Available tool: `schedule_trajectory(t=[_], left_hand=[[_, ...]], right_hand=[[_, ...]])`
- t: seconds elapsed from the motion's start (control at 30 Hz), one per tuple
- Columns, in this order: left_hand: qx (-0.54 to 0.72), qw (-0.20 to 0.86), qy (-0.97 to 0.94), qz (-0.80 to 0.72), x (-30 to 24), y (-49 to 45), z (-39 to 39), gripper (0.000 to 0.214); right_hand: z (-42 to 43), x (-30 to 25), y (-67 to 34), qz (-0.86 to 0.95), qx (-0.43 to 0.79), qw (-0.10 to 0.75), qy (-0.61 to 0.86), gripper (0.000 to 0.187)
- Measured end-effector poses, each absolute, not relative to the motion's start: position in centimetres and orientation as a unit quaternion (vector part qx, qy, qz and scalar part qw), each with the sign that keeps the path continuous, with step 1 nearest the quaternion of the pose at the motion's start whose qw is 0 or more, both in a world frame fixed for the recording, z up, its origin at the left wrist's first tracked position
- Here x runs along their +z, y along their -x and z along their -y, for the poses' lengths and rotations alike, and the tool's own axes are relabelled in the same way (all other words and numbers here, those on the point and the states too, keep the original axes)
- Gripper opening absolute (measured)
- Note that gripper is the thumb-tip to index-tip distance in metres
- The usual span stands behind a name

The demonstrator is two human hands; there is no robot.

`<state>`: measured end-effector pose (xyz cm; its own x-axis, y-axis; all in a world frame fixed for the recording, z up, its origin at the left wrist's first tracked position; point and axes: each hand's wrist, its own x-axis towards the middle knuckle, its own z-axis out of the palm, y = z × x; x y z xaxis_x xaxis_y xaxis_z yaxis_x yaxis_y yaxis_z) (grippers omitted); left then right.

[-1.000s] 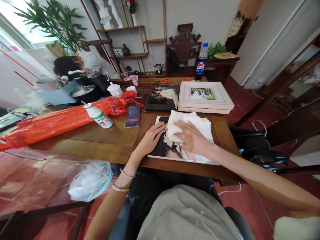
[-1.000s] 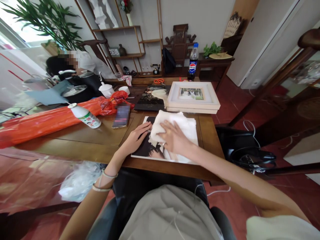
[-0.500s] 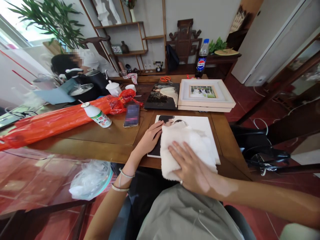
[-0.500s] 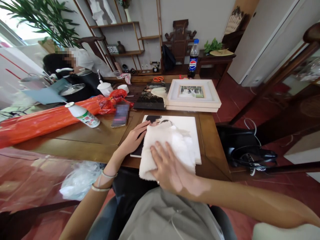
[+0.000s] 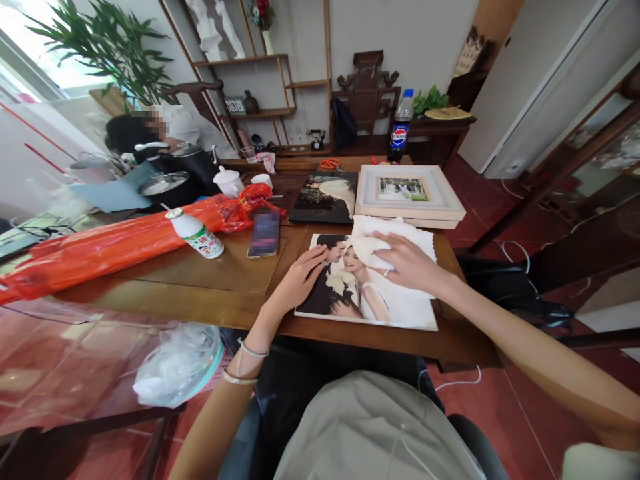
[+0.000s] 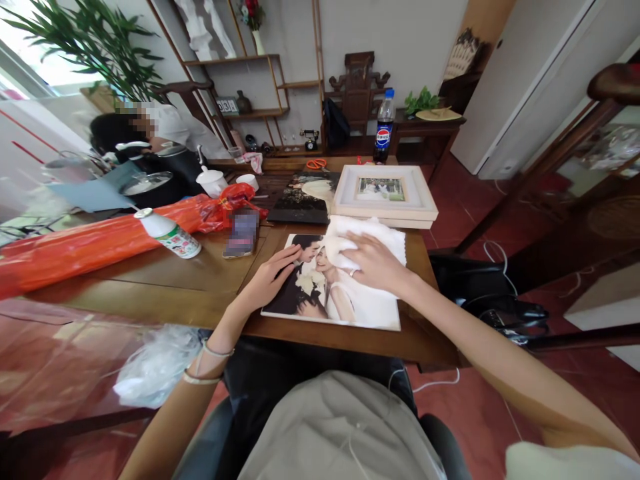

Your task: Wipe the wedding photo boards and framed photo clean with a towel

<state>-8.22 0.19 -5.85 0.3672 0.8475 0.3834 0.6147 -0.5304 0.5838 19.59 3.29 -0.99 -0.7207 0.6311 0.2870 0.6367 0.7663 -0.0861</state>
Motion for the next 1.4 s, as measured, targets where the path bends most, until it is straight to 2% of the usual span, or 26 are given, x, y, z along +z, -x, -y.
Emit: schedule_trajectory(t=[0.17,0.4,0.57,0.7,0.87,1.03,1.23,1.4], left_hand=[[0.334,0.174,-0.805,-0.459,-5.9,8.2,-0.3,0.041],[0.325,0.172,-0.81,-0.457,-5.9,8.3,-0.3,0.041],[0.327,0.172,-0.81,-0.456,-5.9,8.4,-0.3,0.041],[0.335,0.172,-0.805,-0.457,-5.9,8.4,-0.3,0.041],[0.327,0.177,-0.806,-0.461,-5.8,8.4,-0.2,0.041],[0.329,0.179,-0.804,-0.462,-5.7,8.3,-0.1,0.041],[0.327,0.176,-0.808,-0.458,-5.8,8.4,-0.2,0.041],[0.324,0.18,-0.814,-0.448,-5.9,8.5,-0.3,0.042]], right_hand=[[0.7,-1.7,-19.0,0.939,-0.007,0.124,0.322,0.027],[8.1,-1.7,-17.8,0.962,0.104,0.096,0.236,0.025],[4.3,-1.4,-18.5,0.957,0.064,0.112,0.259,0.032],[-1.0,-1.2,-20.0,0.941,0.004,0.142,0.308,0.028],[-4.3,-1.0,-21.7,0.93,-0.011,0.144,0.337,0.021],[-0.9,-1.4,-21.0,0.941,-0.009,0.132,0.313,0.024],[6.5,-0.9,-19.1,0.963,0.093,0.081,0.241,0.024],[5.9,-0.6,-18.9,0.977,0.117,0.06,0.167,0.024]])
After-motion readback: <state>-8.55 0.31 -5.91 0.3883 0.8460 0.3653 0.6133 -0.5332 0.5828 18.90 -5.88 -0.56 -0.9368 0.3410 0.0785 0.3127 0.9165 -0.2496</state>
